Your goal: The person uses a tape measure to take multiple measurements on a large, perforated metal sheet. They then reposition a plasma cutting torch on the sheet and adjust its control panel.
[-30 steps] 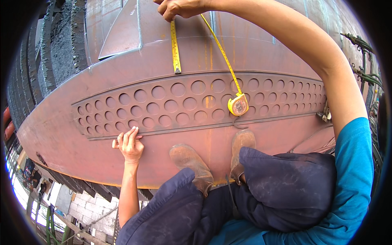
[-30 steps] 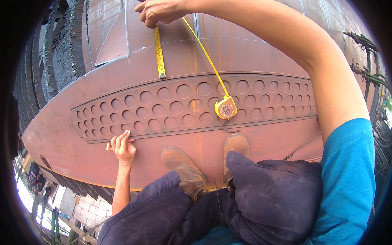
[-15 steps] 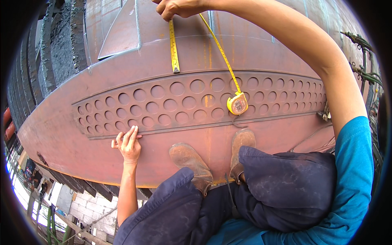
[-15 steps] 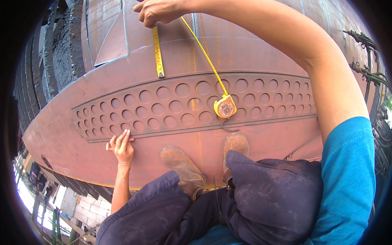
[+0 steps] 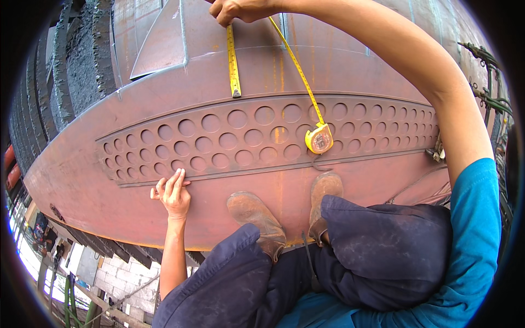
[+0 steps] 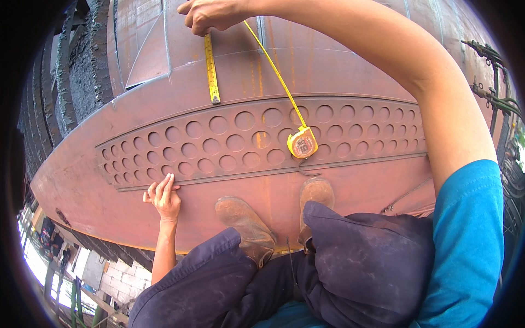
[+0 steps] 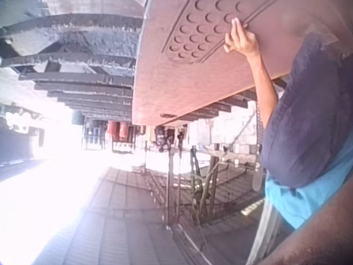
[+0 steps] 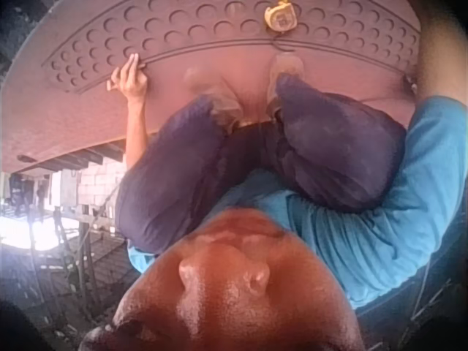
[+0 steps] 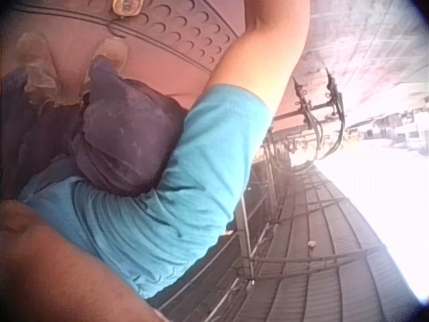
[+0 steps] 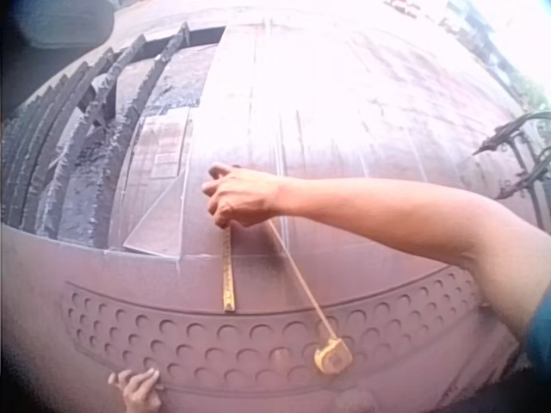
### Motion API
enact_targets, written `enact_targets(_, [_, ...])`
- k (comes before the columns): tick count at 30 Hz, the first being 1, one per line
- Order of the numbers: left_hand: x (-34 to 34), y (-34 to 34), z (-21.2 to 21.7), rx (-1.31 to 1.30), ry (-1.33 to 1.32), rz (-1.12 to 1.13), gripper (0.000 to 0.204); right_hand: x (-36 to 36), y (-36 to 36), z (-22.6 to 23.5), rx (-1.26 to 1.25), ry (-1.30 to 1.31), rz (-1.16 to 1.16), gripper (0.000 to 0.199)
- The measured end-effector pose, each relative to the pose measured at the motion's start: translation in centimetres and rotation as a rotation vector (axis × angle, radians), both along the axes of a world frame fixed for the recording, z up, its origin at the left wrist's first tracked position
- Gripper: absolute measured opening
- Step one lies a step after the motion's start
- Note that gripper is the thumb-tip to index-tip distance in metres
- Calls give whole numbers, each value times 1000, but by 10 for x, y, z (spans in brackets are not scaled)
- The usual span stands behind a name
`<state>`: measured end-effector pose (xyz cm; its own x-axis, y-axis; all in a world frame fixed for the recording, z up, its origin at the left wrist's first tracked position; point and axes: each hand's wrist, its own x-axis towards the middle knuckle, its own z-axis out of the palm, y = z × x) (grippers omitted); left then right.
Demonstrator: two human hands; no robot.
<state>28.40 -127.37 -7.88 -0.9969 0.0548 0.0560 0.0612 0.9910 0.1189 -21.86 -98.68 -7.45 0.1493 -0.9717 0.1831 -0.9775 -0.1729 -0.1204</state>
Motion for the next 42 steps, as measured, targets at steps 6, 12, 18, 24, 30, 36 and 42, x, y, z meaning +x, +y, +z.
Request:
enact_targets(6, [-2, 2, 3, 10, 12, -5, 50, 0, 0, -1, -16, -20, 2, 13])
enact_targets(12, [-2, 1, 2, 12, 15, -3, 50, 1, 0, 3, 12, -15, 2, 12])
enact_targets(18, [-1, -1, 1, 17, 15, -10, 51, 0, 0, 0, 4, -22, -3, 12])
enact_targets(24, [0, -2, 0, 21, 7, -3, 48, 2, -1, 2, 17, 1, -13, 13])
enact_targets(30, [-1, -1, 1, 30, 5, -1, 49, 1, -1, 2, 20, 14, -4, 13])
enact_targets(36, [-2, 0, 1, 20, 16, -6, 50, 0, -3, 1, 10, -9, 4, 12])
enact_targets(42, [-2, 1, 0, 32, 17, 11, 49, -1, -2, 0, -4, 10, 12, 12])
